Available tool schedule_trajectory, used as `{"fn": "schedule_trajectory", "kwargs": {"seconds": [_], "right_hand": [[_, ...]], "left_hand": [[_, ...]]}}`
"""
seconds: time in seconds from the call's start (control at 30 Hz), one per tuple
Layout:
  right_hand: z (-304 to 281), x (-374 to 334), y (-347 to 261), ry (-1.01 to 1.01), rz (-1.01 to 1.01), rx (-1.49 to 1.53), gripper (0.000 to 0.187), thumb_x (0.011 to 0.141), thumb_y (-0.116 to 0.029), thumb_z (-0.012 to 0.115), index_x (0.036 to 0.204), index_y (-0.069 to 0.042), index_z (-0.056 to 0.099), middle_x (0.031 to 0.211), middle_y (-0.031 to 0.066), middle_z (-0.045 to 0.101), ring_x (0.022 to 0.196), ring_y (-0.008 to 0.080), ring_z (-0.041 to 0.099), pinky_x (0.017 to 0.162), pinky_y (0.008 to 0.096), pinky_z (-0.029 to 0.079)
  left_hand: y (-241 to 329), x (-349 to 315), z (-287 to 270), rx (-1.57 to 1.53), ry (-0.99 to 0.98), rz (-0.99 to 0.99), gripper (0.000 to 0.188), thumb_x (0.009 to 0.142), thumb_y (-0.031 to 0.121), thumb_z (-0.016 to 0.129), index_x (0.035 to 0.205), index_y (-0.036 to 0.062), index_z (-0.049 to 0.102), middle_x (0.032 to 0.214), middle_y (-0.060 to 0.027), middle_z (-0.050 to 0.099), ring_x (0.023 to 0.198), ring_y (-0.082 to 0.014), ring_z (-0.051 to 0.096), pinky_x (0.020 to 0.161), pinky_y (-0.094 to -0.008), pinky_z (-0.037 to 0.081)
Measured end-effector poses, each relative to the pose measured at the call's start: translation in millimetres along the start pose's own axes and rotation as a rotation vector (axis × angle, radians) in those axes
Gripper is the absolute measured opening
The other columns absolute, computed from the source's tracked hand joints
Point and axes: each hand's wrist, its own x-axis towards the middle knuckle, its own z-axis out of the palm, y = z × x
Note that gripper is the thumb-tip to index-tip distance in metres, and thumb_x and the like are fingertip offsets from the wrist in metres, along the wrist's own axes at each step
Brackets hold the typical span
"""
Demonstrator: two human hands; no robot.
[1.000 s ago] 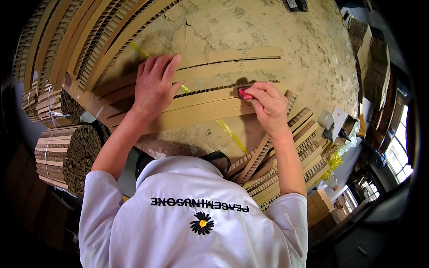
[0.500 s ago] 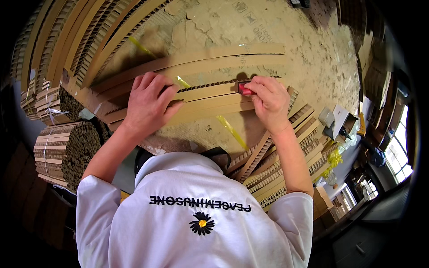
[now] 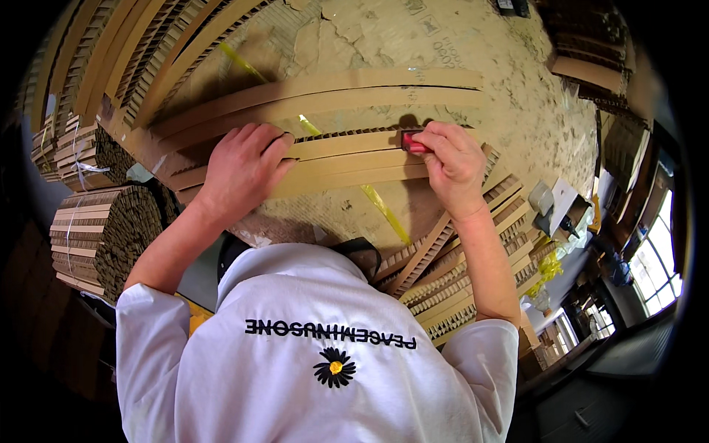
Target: The person uses a red scoring tool to press along the length of multiple corrugated cardboard strips laid on a workbench. They repeatedly pick up strips, score them, and place them back on the table.
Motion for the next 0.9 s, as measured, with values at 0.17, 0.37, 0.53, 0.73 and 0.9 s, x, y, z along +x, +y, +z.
{"fn": "schedule_trajectory", "kwargs": {"seconds": [0.17,0.37,0.53,0.73,0.9], "right_hand": [[-0.7,-0.4,-1.2,-0.002,0.007,-0.007,0.033,0.067,0.004,0.078,0.096,-0.012,0.076,0.101,0.0045,0.073,0.088,0.0265,0.070,0.074,0.0362,0.056],[-12.3,-0.7,-7.1,0.120,0.077,0.140,0.029,0.074,0.006,0.079,0.099,-0.009,0.076,0.101,0.0063,0.071,0.088,0.0243,0.069,0.079,0.0335,0.055],[-24.0,-20.6,-16.0,0.295,0.271,0.313,0.027,0.081,0.010,0.079,0.104,-0.006,0.076,0.104,0.0091,0.069,0.092,0.0207,0.066,0.082,0.0317,0.054],[-5.2,-40.1,-19.4,0.102,0.116,0.205,0.026,0.078,0.008,0.081,0.099,-0.005,0.077,0.095,0.0063,0.069,0.083,0.0200,0.070,0.069,0.0307,0.058],[-1.0,-33.1,-16.7,0.082,0.050,0.105,0.027,0.075,0.008,0.080,0.097,-0.007,0.077,0.093,0.0053,0.070,0.079,0.0210,0.071,0.067,0.0311,0.059]], "left_hand": [[-2.9,0.7,-0.6,-0.031,-0.035,-0.007,0.035,0.081,0.020,0.079,0.111,0.0060,0.068,0.106,-0.0096,0.066,0.096,-0.0326,0.064,0.081,-0.0443,0.053],[3.6,-2.6,10.9,-0.068,0.059,-0.043,0.028,0.082,0.014,0.077,0.106,0.0042,0.068,0.106,-0.0116,0.066,0.097,-0.0344,0.063,0.082,-0.0450,0.053],[14.3,-2.4,26.6,-0.170,0.207,-0.141,0.019,0.084,0.003,0.073,0.100,0.0024,0.065,0.105,-0.0132,0.065,0.095,-0.0358,0.062,0.081,-0.0445,0.052],[13.2,2.4,38.1,-0.194,0.331,-0.089,0.015,0.084,-0.005,0.069,0.096,0.0002,0.062,0.102,-0.0146,0.064,0.090,-0.0365,0.062,0.077,-0.0427,0.052],[10.4,10.4,37.0,-0.118,0.392,-0.018,0.016,0.082,-0.005,0.071,0.095,-0.0008,0.063,0.102,-0.0139,0.065,0.087,-0.0346,0.063,0.075,-0.0423,0.052]]}}
